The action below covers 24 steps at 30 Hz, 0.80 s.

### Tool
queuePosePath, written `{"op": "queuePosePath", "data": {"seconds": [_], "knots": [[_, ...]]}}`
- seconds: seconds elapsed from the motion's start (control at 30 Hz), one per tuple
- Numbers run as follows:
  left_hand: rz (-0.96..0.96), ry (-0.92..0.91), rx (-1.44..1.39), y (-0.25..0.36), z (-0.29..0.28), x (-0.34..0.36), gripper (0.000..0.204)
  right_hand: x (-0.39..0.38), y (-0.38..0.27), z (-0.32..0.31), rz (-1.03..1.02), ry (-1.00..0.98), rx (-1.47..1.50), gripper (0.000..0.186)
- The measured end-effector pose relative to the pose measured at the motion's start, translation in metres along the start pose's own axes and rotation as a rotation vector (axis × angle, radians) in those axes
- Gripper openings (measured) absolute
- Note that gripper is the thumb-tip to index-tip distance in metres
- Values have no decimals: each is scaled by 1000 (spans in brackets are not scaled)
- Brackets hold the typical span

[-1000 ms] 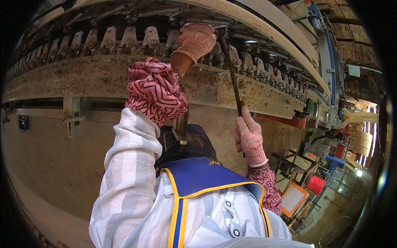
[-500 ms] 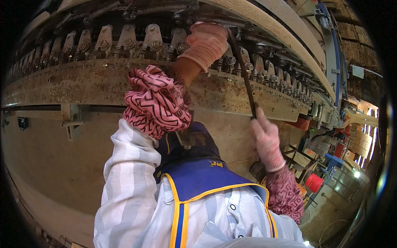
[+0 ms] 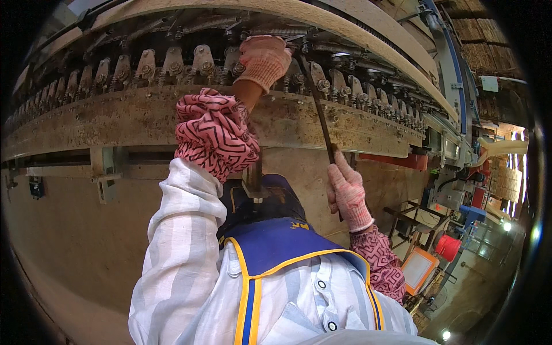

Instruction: The person uses a long metal rod to adjust a series of metal components on a large industrial machine. They repeatedly insert and rotate the rod at different points along the machine's curved frame. At the end, they pick up a small dark cylindrical object and hold it up to the camera.

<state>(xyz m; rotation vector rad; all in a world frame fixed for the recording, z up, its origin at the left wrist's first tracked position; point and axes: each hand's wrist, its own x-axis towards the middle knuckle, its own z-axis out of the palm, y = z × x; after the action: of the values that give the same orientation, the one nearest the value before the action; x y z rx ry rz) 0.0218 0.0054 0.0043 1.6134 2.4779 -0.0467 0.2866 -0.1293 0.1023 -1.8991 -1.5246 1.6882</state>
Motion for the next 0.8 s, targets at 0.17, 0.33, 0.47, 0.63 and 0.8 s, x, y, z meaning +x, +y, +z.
{"op": "queuePosePath", "data": {"seconds": [0.17,0.33,0.47,0.63,0.8], "knots": [[-56,-56,-288,-10,14,15,46,0,-4,7,-19,33,-60,54],[-72,-8,-338,-5,12,5,43,7,-3,4,42,93,10,49],[-14,-67,-324,-9,20,17,41,9,-7,3,39,63,29,51],[-27,-39,-281,-5,1,5,41,5,-22,-1,17,31,-32,54],[45,70,-362,-10,33,22,44,0,-40,-4,8,25,-118,56]]}}
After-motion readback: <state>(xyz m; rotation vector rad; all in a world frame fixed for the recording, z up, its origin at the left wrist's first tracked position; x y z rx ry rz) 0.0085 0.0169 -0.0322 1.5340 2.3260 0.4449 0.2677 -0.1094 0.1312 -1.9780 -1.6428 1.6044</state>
